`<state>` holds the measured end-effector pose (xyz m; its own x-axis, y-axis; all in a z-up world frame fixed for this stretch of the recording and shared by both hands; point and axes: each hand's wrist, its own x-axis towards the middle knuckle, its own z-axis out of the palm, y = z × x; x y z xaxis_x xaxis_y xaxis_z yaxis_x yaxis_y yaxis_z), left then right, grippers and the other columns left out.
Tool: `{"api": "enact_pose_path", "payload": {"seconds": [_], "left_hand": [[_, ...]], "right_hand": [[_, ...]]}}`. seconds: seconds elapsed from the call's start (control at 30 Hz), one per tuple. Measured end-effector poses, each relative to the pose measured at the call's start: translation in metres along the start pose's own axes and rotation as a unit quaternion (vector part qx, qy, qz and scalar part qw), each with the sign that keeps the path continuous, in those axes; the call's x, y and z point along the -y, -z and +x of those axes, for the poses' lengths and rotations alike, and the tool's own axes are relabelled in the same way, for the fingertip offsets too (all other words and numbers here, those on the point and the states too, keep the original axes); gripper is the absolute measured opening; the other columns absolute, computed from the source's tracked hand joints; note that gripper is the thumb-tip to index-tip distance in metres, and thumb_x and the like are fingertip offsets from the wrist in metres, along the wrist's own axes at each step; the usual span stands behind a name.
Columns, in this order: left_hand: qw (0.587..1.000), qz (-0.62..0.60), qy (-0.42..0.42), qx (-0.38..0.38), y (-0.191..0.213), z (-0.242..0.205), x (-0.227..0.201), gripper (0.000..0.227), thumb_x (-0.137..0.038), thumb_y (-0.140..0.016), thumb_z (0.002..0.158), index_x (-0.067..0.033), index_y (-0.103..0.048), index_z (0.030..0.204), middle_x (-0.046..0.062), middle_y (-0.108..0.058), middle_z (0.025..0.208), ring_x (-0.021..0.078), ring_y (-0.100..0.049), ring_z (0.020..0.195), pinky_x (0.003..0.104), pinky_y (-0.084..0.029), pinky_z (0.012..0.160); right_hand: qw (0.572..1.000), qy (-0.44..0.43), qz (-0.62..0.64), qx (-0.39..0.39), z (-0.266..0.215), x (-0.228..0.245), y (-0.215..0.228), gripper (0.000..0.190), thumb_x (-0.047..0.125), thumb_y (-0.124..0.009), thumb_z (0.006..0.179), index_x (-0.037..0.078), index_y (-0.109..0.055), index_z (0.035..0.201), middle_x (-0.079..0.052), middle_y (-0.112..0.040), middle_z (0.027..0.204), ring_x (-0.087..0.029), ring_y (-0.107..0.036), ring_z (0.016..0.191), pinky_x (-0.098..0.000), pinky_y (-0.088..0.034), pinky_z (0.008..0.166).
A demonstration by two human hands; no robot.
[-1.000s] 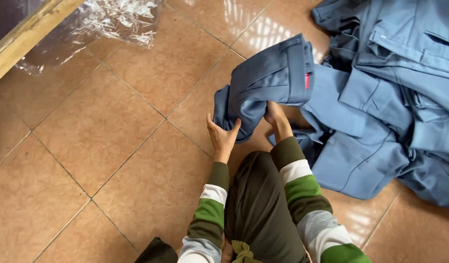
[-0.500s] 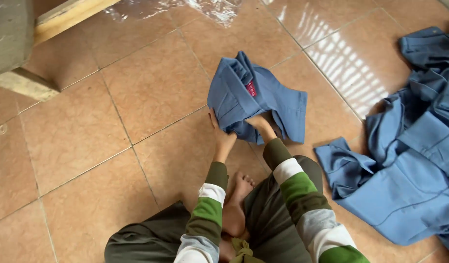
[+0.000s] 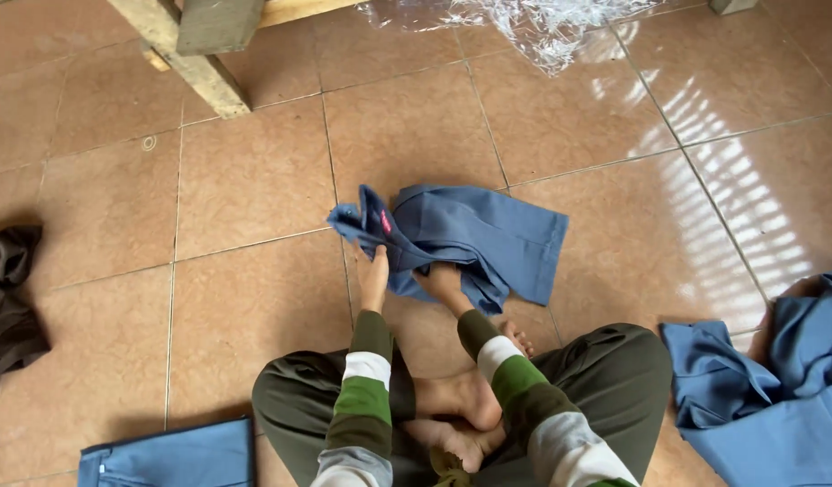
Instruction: A person sitting on a tiled floor folds blue pants into neat rectangles and stacks them.
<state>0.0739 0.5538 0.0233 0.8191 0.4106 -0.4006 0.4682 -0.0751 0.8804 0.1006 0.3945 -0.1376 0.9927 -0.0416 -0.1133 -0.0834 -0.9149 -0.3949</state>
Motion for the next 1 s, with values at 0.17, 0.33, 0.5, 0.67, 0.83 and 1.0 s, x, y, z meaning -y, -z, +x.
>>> {"api": "enact_pose_path", "payload": {"seconds": [0.17, 0.33, 0.5, 0.67, 0.83, 1.0], "left_hand": [[0.996, -0.072, 0.054, -0.015, 0.019, 0.041, 0.065, 0.128, -0.073, -0.070, 0.082, 0.0036, -0.004, 0.160, 0.035, -0.016, 0.163, 0.0432, -0.023, 0.152, 0.051, -0.020, 0.126], [0.986, -0.080, 0.089, -0.117, 0.023, 0.124, 0.181, 0.109, -0.050, -0.078, 0.078, -0.0013, -0.020, 0.157, 0.031, -0.042, 0.150, 0.0438, -0.042, 0.141, 0.056, -0.033, 0.118], [0.978, -0.106, 0.080, -0.159, 0.026, 0.123, 0.168, 0.073, -0.033, -0.071, 0.060, -0.0188, -0.064, 0.131, 0.015, -0.069, 0.120, 0.0329, -0.063, 0.121, 0.044, -0.047, 0.103], [0.975, -0.210, 0.059, -0.038, 0.024, 0.079, 0.110, 0.071, -0.024, -0.065, 0.060, -0.0026, -0.064, 0.127, 0.011, -0.059, 0.110, 0.0297, -0.058, 0.110, 0.043, -0.044, 0.097], [0.969, -0.222, 0.025, 0.104, 0.049, -0.016, -0.012, 0.077, -0.017, -0.066, 0.058, -0.0006, -0.059, 0.133, 0.017, -0.059, 0.120, 0.0357, -0.051, 0.119, 0.048, -0.041, 0.102], [0.966, 0.122, -0.161, 0.164, 0.059, -0.062, -0.090, 0.087, -0.067, -0.069, 0.080, 0.0009, -0.061, 0.134, 0.027, -0.067, 0.127, 0.0442, -0.060, 0.125, 0.054, -0.050, 0.100]], "right_hand": [[0.971, -0.037, 0.220, 0.086, -0.062, -0.010, 0.009, 0.082, 0.066, -0.084, 0.066, 0.022, -0.055, 0.128, -0.014, -0.068, 0.122, -0.039, -0.063, 0.117, -0.0541, -0.052, 0.096], [0.965, 0.039, 0.161, 0.205, -0.114, 0.005, 0.079, 0.085, 0.062, -0.080, 0.071, 0.010, -0.054, 0.133, -0.025, -0.064, 0.131, -0.048, -0.058, 0.124, -0.0577, -0.044, 0.107], [0.958, 0.083, 0.171, 0.215, -0.118, -0.015, 0.061, 0.089, 0.071, -0.083, 0.069, 0.045, -0.047, 0.147, -0.020, -0.052, 0.140, -0.048, -0.049, 0.133, -0.0599, -0.035, 0.112], [0.976, 0.075, 0.085, 0.185, -0.102, -0.040, 0.007, 0.077, 0.057, -0.067, 0.086, 0.039, -0.038, 0.155, -0.020, -0.045, 0.146, -0.047, -0.043, 0.138, -0.0569, -0.037, 0.112], [0.980, 0.017, 0.104, 0.169, -0.084, -0.026, 0.023, 0.086, 0.046, -0.065, 0.090, 0.018, -0.025, 0.161, -0.030, -0.030, 0.156, -0.050, -0.028, 0.147, -0.0616, -0.029, 0.118], [0.981, 0.011, 0.082, 0.175, -0.067, -0.029, 0.057, 0.096, 0.038, -0.068, 0.090, 0.022, -0.010, 0.165, -0.032, -0.017, 0.160, -0.056, -0.025, 0.145, -0.0669, -0.029, 0.116]]}}
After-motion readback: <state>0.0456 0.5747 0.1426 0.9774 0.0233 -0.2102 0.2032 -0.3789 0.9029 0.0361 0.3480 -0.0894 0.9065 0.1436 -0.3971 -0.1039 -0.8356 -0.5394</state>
